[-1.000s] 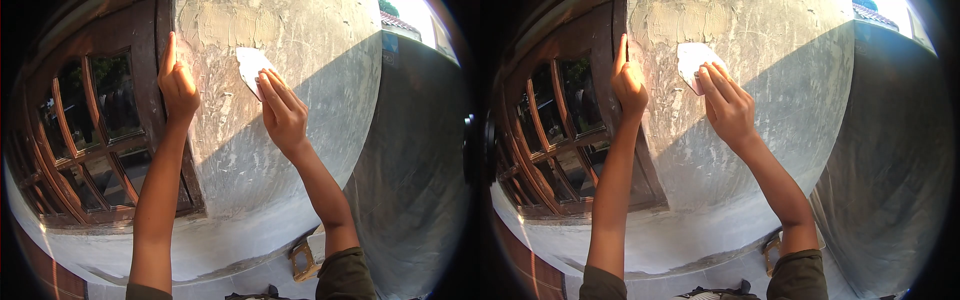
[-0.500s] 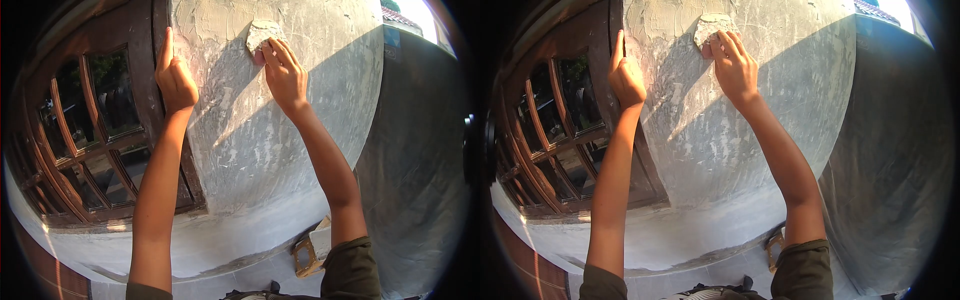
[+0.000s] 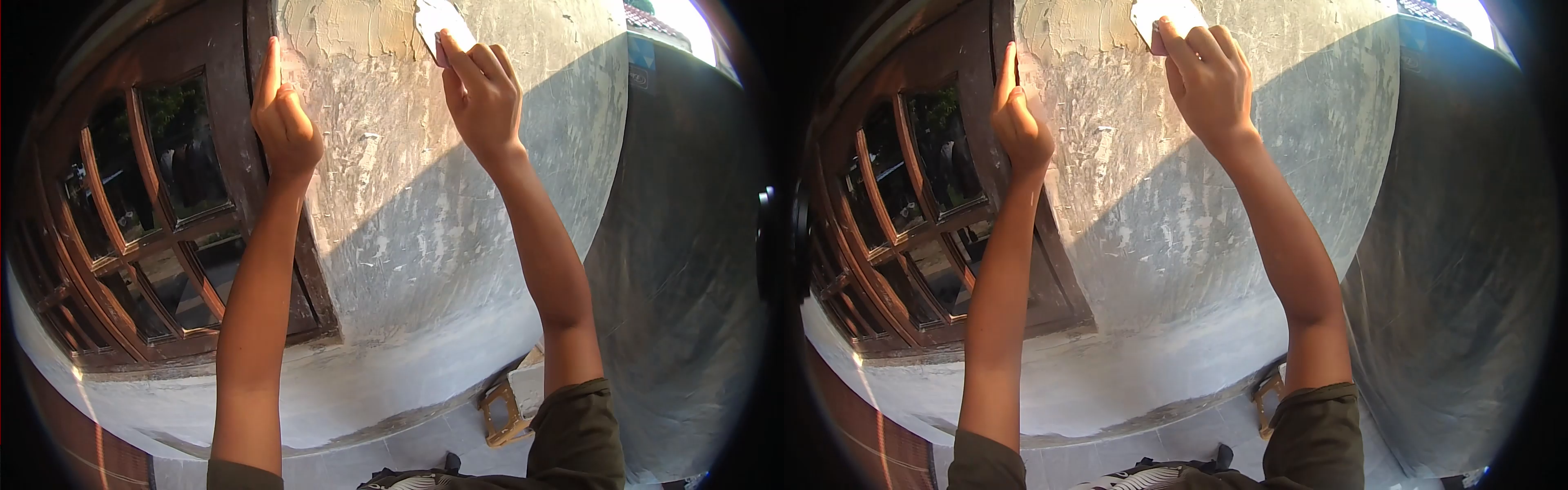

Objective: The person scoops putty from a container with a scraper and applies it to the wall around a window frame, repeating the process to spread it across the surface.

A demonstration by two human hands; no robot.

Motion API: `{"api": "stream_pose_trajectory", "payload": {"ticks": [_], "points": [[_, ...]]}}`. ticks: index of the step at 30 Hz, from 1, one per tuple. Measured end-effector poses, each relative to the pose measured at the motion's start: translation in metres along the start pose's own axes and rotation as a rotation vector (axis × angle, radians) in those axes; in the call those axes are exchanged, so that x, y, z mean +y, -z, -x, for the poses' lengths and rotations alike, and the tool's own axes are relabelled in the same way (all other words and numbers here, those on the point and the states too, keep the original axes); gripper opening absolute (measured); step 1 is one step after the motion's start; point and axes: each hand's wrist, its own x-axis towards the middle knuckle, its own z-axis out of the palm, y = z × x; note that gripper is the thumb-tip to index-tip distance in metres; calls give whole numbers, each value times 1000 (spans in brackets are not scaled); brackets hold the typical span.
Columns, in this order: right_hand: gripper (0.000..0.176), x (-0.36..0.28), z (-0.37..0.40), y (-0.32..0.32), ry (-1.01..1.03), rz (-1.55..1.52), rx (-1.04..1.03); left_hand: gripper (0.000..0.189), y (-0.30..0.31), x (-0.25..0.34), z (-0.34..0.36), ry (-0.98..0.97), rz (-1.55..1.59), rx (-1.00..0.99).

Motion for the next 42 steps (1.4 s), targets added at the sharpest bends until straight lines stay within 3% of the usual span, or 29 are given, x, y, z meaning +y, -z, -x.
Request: {"api": "stream_pose_trajectory", "payload": {"ticks": [6, 13, 19, 22, 25, 29, 42], "points": [[37, 26, 1, -25, 83, 125, -191, 54, 0, 1, 0, 25, -3, -4], [36, -11, 47, 3, 23, 41, -284, 55, -1, -1, 2, 101, 32, 0], [34, -37, 60, 24, 15, -89, -216, 55, -2, -8, 3, 28, -60, 52], [40, -21, 30, 18, 13, -81, -171, 55, 1, 2, 1, 98, 45, -12], [42, 4, 6, -3, 53, -11, -133, 56, 0, -1, 0, 10, 7, -1], [40, 12, 6, -18, 96, 23, -197, 56, 0, 4, 1, 69, 25, -5], [38, -44, 52, 29, 23, -112, -210, 54, 0, -4, 3, 68, 18, -22]]}}
